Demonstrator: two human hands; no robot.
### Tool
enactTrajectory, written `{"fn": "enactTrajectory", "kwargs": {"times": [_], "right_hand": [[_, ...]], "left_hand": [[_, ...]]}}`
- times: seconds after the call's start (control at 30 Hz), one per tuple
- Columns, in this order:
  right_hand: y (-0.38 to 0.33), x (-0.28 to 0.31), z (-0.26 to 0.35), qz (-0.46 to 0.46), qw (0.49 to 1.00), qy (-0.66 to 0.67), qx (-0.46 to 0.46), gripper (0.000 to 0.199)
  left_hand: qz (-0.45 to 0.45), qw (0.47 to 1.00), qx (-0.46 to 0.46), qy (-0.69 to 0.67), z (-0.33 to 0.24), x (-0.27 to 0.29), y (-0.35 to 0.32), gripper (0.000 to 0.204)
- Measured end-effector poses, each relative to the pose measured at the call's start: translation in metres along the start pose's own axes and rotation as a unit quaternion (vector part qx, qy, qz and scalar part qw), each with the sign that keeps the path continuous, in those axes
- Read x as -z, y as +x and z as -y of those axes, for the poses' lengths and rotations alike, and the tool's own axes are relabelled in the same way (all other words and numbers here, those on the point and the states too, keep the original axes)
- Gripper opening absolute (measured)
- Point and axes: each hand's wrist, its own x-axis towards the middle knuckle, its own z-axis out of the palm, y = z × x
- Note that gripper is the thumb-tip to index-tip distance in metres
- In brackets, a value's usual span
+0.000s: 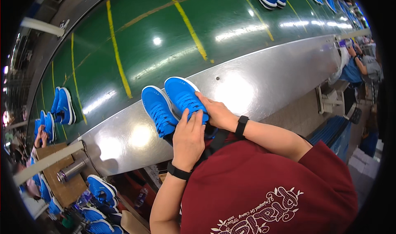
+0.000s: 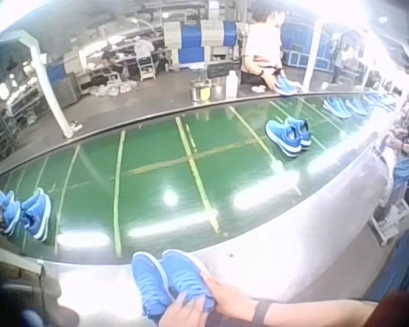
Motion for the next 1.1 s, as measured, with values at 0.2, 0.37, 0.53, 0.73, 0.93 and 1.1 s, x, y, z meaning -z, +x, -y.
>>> {"fn": "enactTrajectory", "kwargs": {"times": [0.2, 0.37, 0.53, 0.73, 0.93, 1.1], "right_hand": [[-0.003, 0.006, -0.021, -0.040, 0.999, 0.007, -0.024, 0.085], [0.009, 0.059, -0.021, -0.011, 0.997, -0.050, -0.063, 0.083], [0.008, 0.094, 0.051, -0.068, 0.988, 0.011, 0.135, 0.056], [0.023, -0.004, 0.084, 0.004, 0.993, -0.017, 0.120, 0.040], [0.025, -0.043, 0.084, -0.082, 0.975, -0.073, 0.191, 0.024], [0.030, -0.034, 0.090, -0.058, 0.983, -0.078, 0.155, 0.028]], "left_hand": [[-0.130, 0.991, 0.021, -0.007, 0.008, 0.013, -0.035, 0.035], [-0.236, 0.959, 0.157, 0.019, 0.043, 0.017, -0.077, 0.043], [-0.191, 0.952, 0.230, -0.062, 0.071, 0.000, -0.082, 0.072], [-0.187, 0.965, 0.176, -0.058, 0.089, -0.017, -0.057, 0.081], [-0.214, 0.954, 0.189, -0.092, 0.092, -0.025, -0.052, 0.092], [-0.199, 0.959, 0.186, -0.080, 0.098, -0.026, -0.055, 0.092]]}}
